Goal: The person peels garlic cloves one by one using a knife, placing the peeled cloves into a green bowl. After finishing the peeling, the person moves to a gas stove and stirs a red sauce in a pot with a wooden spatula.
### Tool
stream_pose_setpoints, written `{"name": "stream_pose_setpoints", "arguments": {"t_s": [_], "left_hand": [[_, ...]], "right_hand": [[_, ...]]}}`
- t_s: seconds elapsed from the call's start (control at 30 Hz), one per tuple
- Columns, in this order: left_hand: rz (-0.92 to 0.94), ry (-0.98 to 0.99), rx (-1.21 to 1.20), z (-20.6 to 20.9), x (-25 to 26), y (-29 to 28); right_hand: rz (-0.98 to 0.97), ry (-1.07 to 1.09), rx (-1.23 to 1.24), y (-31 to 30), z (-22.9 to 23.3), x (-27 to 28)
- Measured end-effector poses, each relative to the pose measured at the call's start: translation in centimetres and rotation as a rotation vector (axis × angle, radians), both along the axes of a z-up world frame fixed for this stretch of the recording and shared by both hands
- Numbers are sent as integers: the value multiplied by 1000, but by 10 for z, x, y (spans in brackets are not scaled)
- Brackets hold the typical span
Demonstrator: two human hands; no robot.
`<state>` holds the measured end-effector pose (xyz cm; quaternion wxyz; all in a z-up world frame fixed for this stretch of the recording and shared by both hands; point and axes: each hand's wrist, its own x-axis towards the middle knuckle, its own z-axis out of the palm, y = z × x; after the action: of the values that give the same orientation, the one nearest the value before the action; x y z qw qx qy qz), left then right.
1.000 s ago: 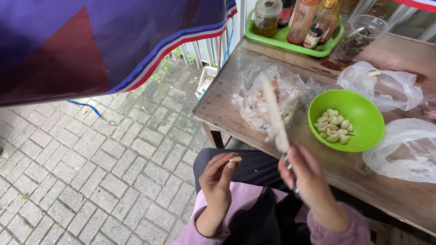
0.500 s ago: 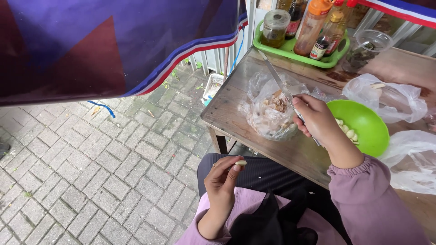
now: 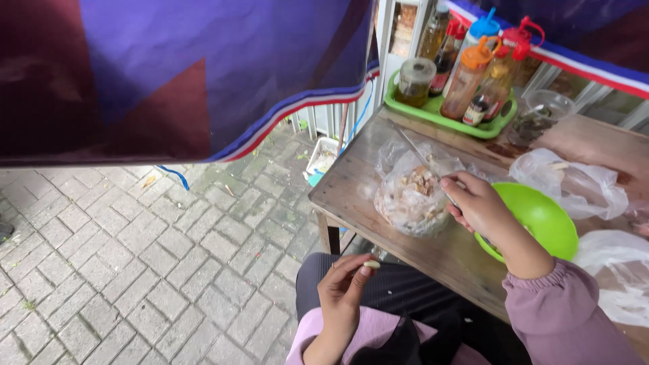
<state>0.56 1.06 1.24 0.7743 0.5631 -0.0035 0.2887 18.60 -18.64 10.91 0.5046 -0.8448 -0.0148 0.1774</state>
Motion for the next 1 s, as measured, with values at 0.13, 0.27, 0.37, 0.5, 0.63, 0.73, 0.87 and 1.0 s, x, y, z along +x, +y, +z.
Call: {"name": "stream_pose_setpoints", "arguments": {"t_s": [0.13, 0.27, 0.37, 0.5, 0.63, 0.73, 0.87, 1.0], "left_hand": [[11, 27, 8, -8, 0, 5], [-12, -3, -47, -11, 0, 8], [-17, 0, -67, -9, -4, 10], [-22, -15, -64, -11, -4, 14], [-34, -21, -83, -13, -6, 16], [-18, -34, -51, -15, -5, 16], [-11, 4, -60, -20, -3, 17], [-17, 20, -69, -22, -1, 17]], "right_hand": [[-65, 29, -64, 9, 8, -3], [-38, 29, -51, 14, 14, -7], [-25, 38, -46, 21, 23, -15], [-17, 9, 1, 15, 4, -4], [-43, 20, -39, 17, 8, -6], [-41, 22, -58, 10, 3, -1], [-56, 17, -15, 1, -1, 2], [-41, 47, -22, 2, 6, -1]]}}
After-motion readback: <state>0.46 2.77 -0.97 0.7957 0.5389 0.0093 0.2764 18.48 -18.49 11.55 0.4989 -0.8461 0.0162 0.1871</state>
